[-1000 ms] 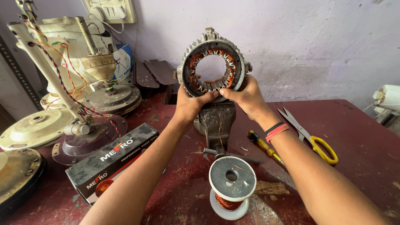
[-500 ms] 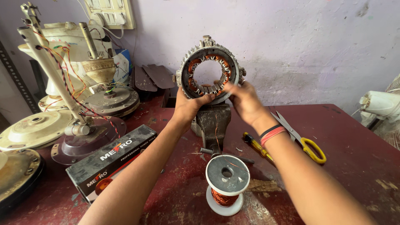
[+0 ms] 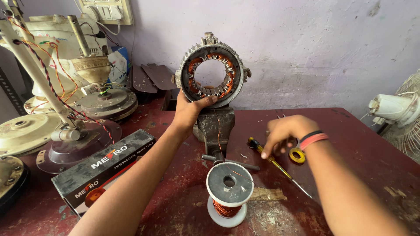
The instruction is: The person winds copper wire around the slots of a motor armature secured in a bench vise. They use a yellow-handled screwdriver to push the wire into the slots and adjust the armature's position as needed.
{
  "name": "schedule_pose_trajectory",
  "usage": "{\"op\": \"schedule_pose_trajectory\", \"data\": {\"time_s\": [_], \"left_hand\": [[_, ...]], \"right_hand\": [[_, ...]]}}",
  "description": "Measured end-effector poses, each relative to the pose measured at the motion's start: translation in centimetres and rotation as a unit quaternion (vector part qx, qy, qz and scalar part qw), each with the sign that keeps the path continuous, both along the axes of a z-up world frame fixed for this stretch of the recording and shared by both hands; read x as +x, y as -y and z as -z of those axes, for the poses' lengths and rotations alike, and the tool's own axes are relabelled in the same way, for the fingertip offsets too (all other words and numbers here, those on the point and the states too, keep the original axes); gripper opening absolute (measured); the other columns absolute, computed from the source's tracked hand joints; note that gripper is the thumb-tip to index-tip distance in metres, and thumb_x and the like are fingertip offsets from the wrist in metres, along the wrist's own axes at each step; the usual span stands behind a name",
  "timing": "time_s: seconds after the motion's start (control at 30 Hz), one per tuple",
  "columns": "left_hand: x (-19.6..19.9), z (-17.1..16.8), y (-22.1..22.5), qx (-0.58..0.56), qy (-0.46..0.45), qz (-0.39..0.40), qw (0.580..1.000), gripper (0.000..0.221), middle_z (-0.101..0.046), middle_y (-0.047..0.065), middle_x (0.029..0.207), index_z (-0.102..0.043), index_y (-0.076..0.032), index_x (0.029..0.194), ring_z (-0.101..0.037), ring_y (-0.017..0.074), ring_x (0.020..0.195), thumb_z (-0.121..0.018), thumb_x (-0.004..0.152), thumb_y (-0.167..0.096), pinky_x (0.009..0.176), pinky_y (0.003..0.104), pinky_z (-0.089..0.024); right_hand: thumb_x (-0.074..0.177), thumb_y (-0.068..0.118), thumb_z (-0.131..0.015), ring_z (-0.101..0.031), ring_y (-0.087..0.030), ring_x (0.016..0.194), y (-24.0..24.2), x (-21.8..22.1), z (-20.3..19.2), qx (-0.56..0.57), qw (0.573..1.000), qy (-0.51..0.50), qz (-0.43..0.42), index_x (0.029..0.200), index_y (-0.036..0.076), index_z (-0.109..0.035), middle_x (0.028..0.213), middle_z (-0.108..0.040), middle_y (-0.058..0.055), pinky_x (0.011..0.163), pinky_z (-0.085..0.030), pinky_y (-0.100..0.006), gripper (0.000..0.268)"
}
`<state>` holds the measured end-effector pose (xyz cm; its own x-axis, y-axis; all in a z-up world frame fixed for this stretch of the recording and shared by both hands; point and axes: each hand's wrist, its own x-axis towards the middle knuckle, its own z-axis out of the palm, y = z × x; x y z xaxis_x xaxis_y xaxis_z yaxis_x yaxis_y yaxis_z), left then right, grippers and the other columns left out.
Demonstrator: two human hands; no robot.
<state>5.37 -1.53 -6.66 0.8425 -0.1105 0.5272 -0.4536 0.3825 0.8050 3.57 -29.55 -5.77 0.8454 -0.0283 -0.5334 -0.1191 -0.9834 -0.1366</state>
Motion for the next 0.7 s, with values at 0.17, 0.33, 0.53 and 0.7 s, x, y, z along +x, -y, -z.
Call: {"op": "schedule_pose_trajectory", "data": {"time_s": [0.17,0.33,0.53,0.7], "left_hand": [[0.0,-0.1,-0.1,0.001,0.0,-0.009,1.0,0.056,-0.072,0.01,0.109,-0.058,-0.001,0.122,-0.071,0.0199,0.098,-0.084,0.072,-0.004,0.088,0.035,-0.059],[0.1,0.0,-0.2,0.0,-0.012,-0.002,1.0,0.054,-0.073,0.012,0.109,-0.058,0.0,0.12,-0.072,0.0212,0.096,-0.084,0.073,-0.004,0.088,0.036,-0.06],[0.3,0.1,-0.2,-0.01,0.004,0.003,1.0,0.049,-0.074,0.011,0.106,-0.061,0.0,0.116,-0.072,0.0205,0.096,-0.084,0.072,-0.003,0.089,0.035,-0.06],[0.3,0.2,-0.3,0.004,-0.006,-0.01,1.0,0.049,-0.074,0.013,0.105,-0.06,0.0,0.115,-0.073,0.0207,0.095,-0.084,0.073,-0.004,0.088,0.036,-0.061]], "right_hand": [[0.07,0.021,-0.087,-0.066,-0.013,0.061,-1.2,0.5,1.1,0.007,0.999,0.021,-0.042,0.088,-0.002,-0.082,0.076,-0.077,-0.006,0.048,-0.047,-0.026,0.03],[0.08,0.012,-0.077,-0.068,-0.021,0.059,0.3,-1.5,-5.4,0.119,0.979,0.164,0.019,0.09,-0.004,-0.077,0.074,-0.077,-0.014,0.051,-0.051,-0.034,0.018],[0.086,0.008,-0.079,-0.075,-0.02,0.061,0.1,-12.8,-13.7,0.107,0.797,0.588,-0.083,0.085,-0.005,-0.072,0.076,-0.076,-0.016,0.057,-0.061,-0.032,0.015],[0.084,0.007,-0.078,-0.071,-0.015,0.074,-5.6,-15.1,-13.0,0.23,0.648,0.655,-0.313,0.086,0.0,-0.066,0.083,-0.071,-0.008,0.066,-0.056,-0.026,0.014]]}}
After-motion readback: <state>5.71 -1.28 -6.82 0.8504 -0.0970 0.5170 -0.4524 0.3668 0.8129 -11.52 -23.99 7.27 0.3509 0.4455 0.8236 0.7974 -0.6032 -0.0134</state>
